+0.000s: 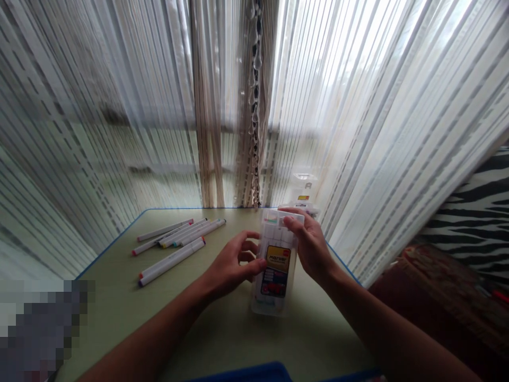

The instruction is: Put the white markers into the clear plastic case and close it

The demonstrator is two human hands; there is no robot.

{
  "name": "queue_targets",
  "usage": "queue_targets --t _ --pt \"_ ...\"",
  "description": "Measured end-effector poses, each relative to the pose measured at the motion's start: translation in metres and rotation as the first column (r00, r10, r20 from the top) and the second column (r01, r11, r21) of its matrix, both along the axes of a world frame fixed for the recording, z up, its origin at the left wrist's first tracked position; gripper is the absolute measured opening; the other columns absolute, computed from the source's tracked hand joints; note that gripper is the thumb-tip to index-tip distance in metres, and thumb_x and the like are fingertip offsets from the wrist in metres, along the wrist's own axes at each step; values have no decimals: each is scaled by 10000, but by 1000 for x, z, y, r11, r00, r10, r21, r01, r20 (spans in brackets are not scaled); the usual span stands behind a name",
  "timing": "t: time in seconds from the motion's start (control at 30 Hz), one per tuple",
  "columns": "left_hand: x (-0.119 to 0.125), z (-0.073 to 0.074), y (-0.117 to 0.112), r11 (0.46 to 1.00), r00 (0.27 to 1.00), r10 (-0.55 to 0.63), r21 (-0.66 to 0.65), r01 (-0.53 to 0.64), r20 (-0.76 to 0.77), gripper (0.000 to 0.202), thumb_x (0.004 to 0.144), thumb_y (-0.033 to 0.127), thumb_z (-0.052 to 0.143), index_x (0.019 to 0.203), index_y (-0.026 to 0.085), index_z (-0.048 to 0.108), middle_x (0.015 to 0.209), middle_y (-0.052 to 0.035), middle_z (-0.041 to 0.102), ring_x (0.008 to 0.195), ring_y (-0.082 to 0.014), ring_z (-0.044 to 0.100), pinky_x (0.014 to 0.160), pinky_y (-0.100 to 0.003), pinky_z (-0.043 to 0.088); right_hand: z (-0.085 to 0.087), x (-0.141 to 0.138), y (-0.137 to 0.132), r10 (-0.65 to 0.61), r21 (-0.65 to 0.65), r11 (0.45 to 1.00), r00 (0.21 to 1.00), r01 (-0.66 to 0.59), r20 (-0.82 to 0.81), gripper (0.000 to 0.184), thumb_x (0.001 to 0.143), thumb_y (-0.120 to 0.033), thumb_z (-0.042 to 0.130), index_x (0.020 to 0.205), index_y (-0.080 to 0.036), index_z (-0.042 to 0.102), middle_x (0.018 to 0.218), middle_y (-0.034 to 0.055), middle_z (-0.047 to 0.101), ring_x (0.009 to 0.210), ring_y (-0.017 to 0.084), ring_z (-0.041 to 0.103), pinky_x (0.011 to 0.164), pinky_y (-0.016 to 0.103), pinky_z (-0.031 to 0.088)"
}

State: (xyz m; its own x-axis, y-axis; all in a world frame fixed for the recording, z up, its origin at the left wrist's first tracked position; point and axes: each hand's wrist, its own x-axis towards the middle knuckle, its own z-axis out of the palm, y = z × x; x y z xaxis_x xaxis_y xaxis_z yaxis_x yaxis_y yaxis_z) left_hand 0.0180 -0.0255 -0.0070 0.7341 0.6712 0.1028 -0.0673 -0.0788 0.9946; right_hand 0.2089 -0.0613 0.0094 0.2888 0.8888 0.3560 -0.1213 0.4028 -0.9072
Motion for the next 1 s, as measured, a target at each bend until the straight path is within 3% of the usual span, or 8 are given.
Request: queue_targets --t 0.13,0.27,0.4,0.53,0.63,1.0 --pt "1 15 -6 991 988 130 -6 -130 85 814 822 598 642 1461 243 283 1210 -139 588 940 -257 663 623 -313 542 10 -12 -5 26 -17 1000 1000 -26 2 418 719 -482 797 970 -169 681 719 13 671 613 162 596 554 275 487" --pt "-2 31 -13 976 974 213 15 -215 81 805 847 624 605 1497 296 261 1368 -152 521 950 -251 668 658 -328 538 16 -29 -11 12 -5 1000 990 -12 139 404 721 -473 778 961 -161 685 693 9 662 578 150 578 527 266 467" --pt "-6 36 -16 965 965 249 60 -255 87 624 880 552 612 1371 215 429 1123 -85 640 879 -212 663 708 -316 519 17 -41 -14 -45 49 998 952 31 304 353 765 -441 730 977 -163 685 729 20 679 615 157 586 558 272 465" --pt "-7 30 -15 925 947 303 205 -320 109 421 913 505 562 1167 171 538 938 -39 644 806 -187 619 678 -297 484 11 -44 -14 -29 42 999 934 15 357 359 812 -481 668 992 -170 674 717 14 656 625 163 566 557 274 447" --pt "-7 28 -14 886 934 346 297 -356 87 376 918 483 538 1110 161 546 891 -36 639 774 -184 595 662 -299 466 7 -42 -14 -17 60 998 920 -7 392 371 846 -498 606 1018 -176 673 746 20 661 631 164 552 551 271 431" --pt "-11 34 -17 897 953 302 326 -297 38 401 900 496 560 1119 164 510 891 -40 642 767 -192 603 654 -300 471 9 -42 -15 -13 33 999 899 -1 438 327 831 -445 618 1007 -172 655 765 23 659 640 168 554 572 279 429"
